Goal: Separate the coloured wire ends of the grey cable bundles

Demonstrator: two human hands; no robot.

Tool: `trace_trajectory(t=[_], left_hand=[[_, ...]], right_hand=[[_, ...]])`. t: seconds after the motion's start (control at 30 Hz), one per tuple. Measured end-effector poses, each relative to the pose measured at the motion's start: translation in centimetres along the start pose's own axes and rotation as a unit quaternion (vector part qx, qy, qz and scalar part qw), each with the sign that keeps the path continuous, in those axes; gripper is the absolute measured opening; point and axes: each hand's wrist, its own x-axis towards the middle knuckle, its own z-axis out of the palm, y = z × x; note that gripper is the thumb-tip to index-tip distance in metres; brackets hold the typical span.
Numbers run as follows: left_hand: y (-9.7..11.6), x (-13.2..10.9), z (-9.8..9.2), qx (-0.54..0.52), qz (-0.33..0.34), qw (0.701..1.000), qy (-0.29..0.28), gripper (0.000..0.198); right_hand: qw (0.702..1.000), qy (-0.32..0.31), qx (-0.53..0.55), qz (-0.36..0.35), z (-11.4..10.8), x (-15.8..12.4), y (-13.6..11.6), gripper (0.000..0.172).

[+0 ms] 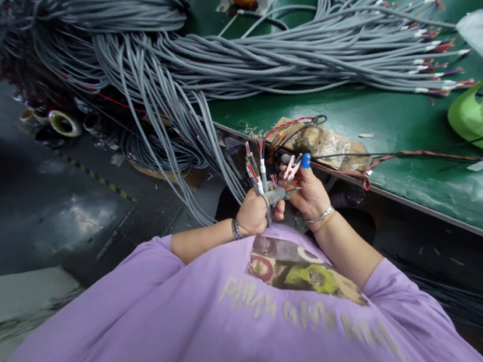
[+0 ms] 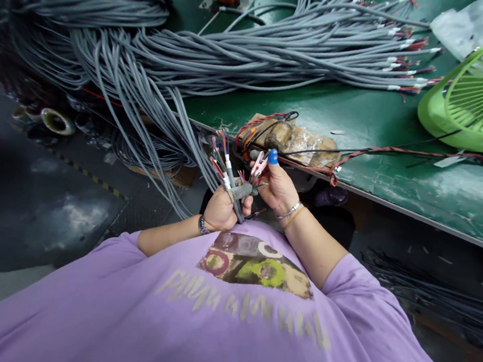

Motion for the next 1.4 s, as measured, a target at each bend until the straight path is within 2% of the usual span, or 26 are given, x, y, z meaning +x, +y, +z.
trace_trajectory(t=[0.1,0.3,0.43,0.57,0.7,0.83,0.93,1.1,1.23,1.4], left_hand=[[0.0,0.0,0.0,0.005,0.003,1.000,-0.002,0.047],[0.0,-0.5,-0.3,0.018,0.011,1.000,-0.006,0.046],[0.1,-1.0,-0.3,0.034,0.026,0.999,-0.001,0.046],[0.4,-1.0,0.1,0.026,0.037,0.999,0.012,0.046],[0.7,-0.7,0.4,0.009,0.039,0.999,0.011,0.043],[0.8,-0.4,0.4,0.004,0.036,0.999,0.010,0.041],[0.6,-0.2,0.2,0.008,0.036,0.999,0.010,0.043],[0.1,0.1,-0.1,0.023,0.027,0.999,0.017,0.047],[-0.2,0.2,-0.3,0.036,0.011,0.999,0.022,0.047],[-0.2,-0.1,-0.5,0.030,0.020,0.999,0.017,0.045]], right_hand=[[1.000,-0.002,-0.004,0.008,0.0,-0.2,0.0,0.054],[0.997,-0.056,-0.053,0.003,-0.9,-0.3,-0.2,0.062],[0.998,-0.041,-0.040,0.027,-0.7,-0.9,-0.7,0.052],[0.998,-0.035,-0.049,-0.013,-0.5,-1.0,-0.9,0.038],[0.995,-0.037,-0.077,-0.043,-0.8,-0.5,-0.4,0.050],[0.996,-0.044,-0.067,-0.039,-1.0,0.0,0.1,0.056],[0.998,-0.047,-0.039,-0.021,-0.7,0.3,0.1,0.058],[1.000,-0.014,0.009,-0.005,-0.4,0.7,0.1,0.055],[0.999,-0.034,0.013,-0.010,-0.7,1.0,0.4,0.053],[0.999,-0.049,-0.007,-0.005,-1.2,0.6,0.6,0.058]])
